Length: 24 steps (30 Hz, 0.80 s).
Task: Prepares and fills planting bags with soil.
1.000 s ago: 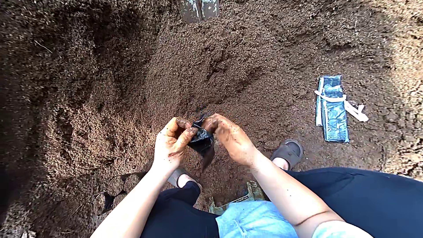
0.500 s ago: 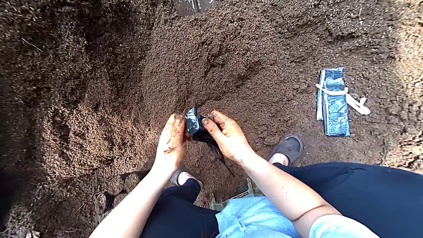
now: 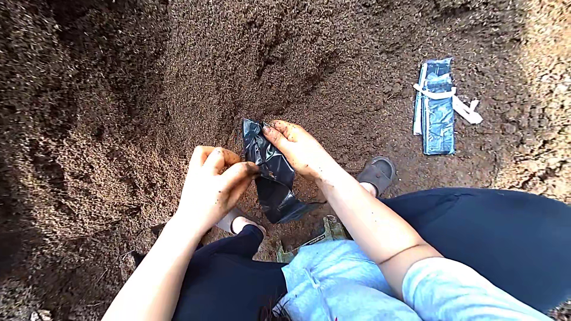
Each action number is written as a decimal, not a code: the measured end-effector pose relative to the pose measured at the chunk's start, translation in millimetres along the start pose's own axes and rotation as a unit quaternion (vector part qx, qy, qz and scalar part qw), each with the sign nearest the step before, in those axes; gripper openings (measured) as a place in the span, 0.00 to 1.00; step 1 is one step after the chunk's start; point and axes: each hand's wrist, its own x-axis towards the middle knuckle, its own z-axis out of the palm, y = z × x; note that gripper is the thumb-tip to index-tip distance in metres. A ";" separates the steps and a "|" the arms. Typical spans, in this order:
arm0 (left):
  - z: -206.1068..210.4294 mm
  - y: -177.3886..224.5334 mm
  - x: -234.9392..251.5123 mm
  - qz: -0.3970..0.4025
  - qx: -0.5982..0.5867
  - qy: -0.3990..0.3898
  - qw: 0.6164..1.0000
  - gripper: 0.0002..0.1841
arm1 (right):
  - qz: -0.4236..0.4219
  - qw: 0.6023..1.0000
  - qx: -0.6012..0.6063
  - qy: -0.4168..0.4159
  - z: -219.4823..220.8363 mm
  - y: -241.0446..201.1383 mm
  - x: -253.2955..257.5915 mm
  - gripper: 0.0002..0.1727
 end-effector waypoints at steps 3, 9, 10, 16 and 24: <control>-1.1 2.6 1.5 -0.012 -0.011 0.011 1.000 0.09 | -0.007 1.000 0.008 0.004 4.2 -0.1 -2.9 0.19; -7.8 9.8 4.0 -0.078 -0.192 0.092 0.974 0.23 | -0.083 0.990 -0.090 0.065 14.6 -16.6 -21.1 0.16; -8.9 11.0 4.7 -0.097 -0.226 0.116 0.962 0.20 | -0.106 0.986 -0.104 0.079 15.9 -17.8 -22.7 0.15; -18.7 17.8 10.9 -0.237 -0.330 0.161 0.899 0.16 | -0.303 0.934 -0.150 0.115 24.2 -6.0 -23.4 0.13; -28.7 21.3 11.1 -0.295 -0.375 0.139 0.868 0.06 | -0.146 0.988 0.044 0.013 27.3 -10.2 -26.8 0.15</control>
